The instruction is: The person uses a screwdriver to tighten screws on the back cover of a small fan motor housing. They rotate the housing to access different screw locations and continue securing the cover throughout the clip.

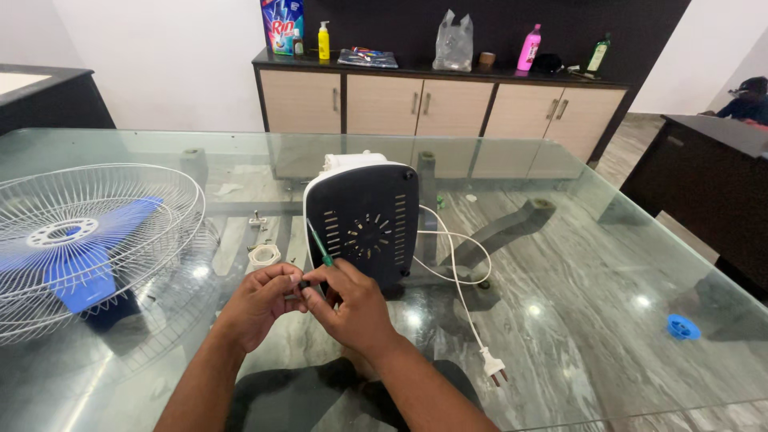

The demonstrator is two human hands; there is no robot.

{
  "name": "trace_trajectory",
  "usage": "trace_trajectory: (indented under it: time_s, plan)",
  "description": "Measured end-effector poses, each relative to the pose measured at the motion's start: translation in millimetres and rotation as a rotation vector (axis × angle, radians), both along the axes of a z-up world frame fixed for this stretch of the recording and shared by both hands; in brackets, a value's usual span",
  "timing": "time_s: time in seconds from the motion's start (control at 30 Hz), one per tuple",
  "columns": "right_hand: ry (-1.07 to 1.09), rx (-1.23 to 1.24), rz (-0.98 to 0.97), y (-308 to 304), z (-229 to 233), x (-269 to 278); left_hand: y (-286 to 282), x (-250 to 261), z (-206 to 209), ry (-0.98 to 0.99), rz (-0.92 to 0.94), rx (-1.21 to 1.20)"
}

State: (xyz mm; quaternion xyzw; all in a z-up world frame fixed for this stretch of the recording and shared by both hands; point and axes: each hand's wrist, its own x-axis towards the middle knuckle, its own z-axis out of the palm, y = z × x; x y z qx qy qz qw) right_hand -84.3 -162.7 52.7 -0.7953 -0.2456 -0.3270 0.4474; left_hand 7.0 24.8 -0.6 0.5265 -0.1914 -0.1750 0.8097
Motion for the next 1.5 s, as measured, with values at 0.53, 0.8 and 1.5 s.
trace_trajectory:
  time_s: [0.53,0.8,1.5]
  plan:
    - [0.101,-0.021,0.013,0,0,2,1,10,-16,-0.009,0.071,0.015]
    - [0.04,-0.001,-0.01,-1,-2,-1,2,5,-8,-0.005,0.106,-0.03]
    - [0.115,0.091,0.047,-6,-9,2,2,3,-10,-0.111,-0.022,0.033]
